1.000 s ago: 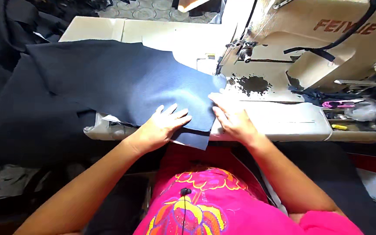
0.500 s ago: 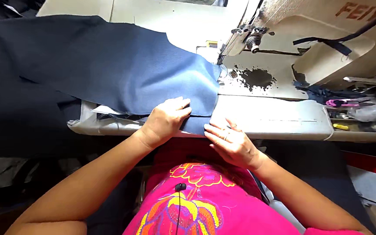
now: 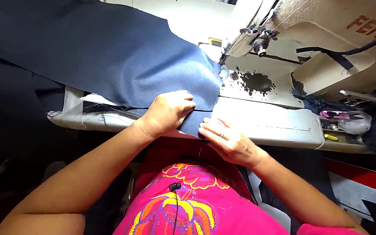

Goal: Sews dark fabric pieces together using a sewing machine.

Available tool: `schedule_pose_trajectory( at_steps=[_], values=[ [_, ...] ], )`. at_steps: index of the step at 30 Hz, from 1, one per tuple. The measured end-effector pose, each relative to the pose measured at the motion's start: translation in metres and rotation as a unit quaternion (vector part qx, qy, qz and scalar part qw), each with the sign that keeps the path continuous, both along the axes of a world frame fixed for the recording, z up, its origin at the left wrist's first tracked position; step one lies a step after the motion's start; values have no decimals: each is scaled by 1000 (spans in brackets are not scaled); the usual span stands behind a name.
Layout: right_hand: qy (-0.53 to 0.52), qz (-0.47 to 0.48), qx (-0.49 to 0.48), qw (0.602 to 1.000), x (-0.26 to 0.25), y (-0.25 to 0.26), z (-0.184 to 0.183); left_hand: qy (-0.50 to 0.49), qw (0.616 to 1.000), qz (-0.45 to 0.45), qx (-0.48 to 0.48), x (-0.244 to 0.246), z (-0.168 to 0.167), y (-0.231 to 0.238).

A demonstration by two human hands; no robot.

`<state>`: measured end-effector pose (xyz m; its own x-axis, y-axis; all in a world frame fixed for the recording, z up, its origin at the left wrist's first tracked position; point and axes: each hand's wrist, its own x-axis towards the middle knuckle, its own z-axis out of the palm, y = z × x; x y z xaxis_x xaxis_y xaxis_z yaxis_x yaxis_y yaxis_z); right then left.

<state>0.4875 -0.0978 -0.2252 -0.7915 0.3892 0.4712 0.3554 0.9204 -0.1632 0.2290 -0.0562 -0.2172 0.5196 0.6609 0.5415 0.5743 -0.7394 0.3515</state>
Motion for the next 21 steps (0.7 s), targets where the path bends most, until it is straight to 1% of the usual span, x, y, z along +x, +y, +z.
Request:
schedule_pose_trajectory(
  at_steps=[3,5,8,10,21],
  values=[
    [-120,47,-13,992,8,21,15,-7,1000,-9,-3,-2,0,1],
    [-173,83,-25,981,9,32,19,-6,1000,-8,-7,-2,1,0],
    [-168,123,-55,977,9,43,15,-1,1000,-6,-21,-2,3,2],
    [-169,134,-50,975,10,46,15,0,1000,-4,-23,-1,5,3],
    [-174,134,-15,975,9,45,14,2,1000,4,-12,2,4,5]
  ],
)
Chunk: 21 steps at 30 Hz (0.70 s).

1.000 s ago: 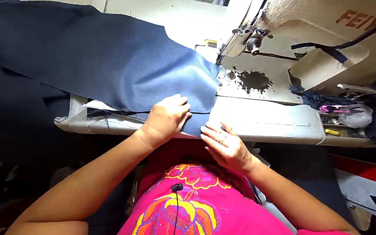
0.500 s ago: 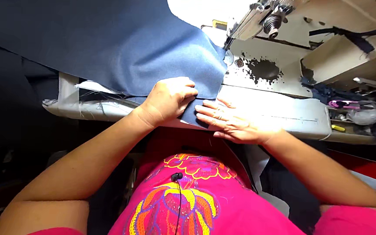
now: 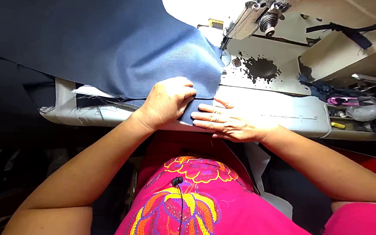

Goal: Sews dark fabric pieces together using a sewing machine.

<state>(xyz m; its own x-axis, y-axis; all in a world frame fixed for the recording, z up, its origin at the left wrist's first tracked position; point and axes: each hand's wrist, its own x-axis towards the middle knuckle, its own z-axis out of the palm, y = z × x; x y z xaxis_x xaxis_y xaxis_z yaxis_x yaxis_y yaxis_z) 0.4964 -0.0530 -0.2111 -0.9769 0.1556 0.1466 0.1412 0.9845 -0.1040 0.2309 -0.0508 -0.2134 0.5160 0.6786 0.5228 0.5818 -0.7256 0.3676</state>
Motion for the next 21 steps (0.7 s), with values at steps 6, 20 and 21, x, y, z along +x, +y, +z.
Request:
schedule_pose_trajectory(
  at_steps=[6,20,21],
  values=[
    [1,-11,-25,1000,-1,-3,0,5,996,-49,73,-3,-2,-1],
    [10,-11,-48,999,-2,-2,-4,76,995,-48,41,-7,2,-8],
    [9,-10,-53,999,-2,-2,-4,76,995,-48,39,-7,2,-8]
  ],
)
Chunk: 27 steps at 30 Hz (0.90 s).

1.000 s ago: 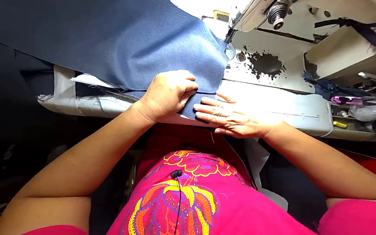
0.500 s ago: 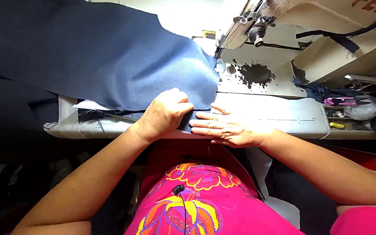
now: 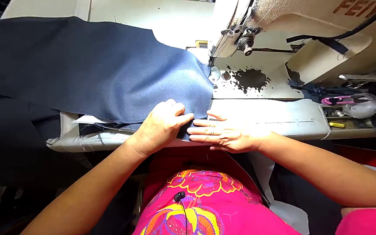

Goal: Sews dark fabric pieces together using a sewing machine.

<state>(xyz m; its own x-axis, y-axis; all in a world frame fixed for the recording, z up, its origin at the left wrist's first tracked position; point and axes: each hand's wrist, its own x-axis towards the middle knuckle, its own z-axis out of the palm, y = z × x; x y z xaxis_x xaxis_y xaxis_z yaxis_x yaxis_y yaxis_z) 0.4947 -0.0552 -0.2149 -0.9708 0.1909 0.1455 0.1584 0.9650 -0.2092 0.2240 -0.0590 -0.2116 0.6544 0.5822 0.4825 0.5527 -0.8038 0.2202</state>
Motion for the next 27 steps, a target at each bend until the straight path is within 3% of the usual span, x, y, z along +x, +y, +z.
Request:
schedule_pose_trajectory(
  at_steps=[5,8,11,15,17,22,27],
  values=[
    [53,-21,33,998,0,-1,-2,0,1000,3,-1,2,1,-3],
    [164,-163,112,966,-6,-10,-6,19,1000,-8,-9,1,4,0],
    [163,-270,118,941,-17,-23,-11,81,993,-66,-56,4,20,21],
    [160,-336,86,924,-30,-39,-13,69,983,-168,-19,15,22,74],
    [153,-359,73,918,-33,-46,-13,38,988,-146,-36,13,9,87],
    [149,-375,53,914,-34,-56,-14,74,989,45,-123,11,0,55],
    [149,-366,47,918,-33,-54,-12,125,986,26,-110,14,10,53]
  ],
)
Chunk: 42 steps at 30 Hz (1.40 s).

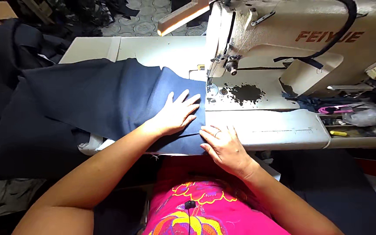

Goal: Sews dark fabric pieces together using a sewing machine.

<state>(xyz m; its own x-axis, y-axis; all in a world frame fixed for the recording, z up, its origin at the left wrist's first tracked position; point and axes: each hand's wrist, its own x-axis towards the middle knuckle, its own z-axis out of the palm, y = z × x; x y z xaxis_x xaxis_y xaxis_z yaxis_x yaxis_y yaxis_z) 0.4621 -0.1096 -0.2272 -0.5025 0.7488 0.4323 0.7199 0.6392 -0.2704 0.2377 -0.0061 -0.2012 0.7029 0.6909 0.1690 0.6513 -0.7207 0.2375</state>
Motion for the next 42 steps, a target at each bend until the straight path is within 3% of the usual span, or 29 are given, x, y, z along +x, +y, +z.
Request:
schedule_pose_trajectory(
  at_steps=[4,18,29,42],
  values=[
    [-4,1,1,1000,0,1,0,9,998,-1,-60,4,4,2],
    [-3,26,-3,1000,20,24,6,-15,998,43,-41,18,-5,9],
    [2,36,-4,999,32,57,8,-7,998,40,-52,32,-2,39],
    [-4,35,-20,999,32,61,11,-2,997,33,-67,33,1,47]
  ],
)
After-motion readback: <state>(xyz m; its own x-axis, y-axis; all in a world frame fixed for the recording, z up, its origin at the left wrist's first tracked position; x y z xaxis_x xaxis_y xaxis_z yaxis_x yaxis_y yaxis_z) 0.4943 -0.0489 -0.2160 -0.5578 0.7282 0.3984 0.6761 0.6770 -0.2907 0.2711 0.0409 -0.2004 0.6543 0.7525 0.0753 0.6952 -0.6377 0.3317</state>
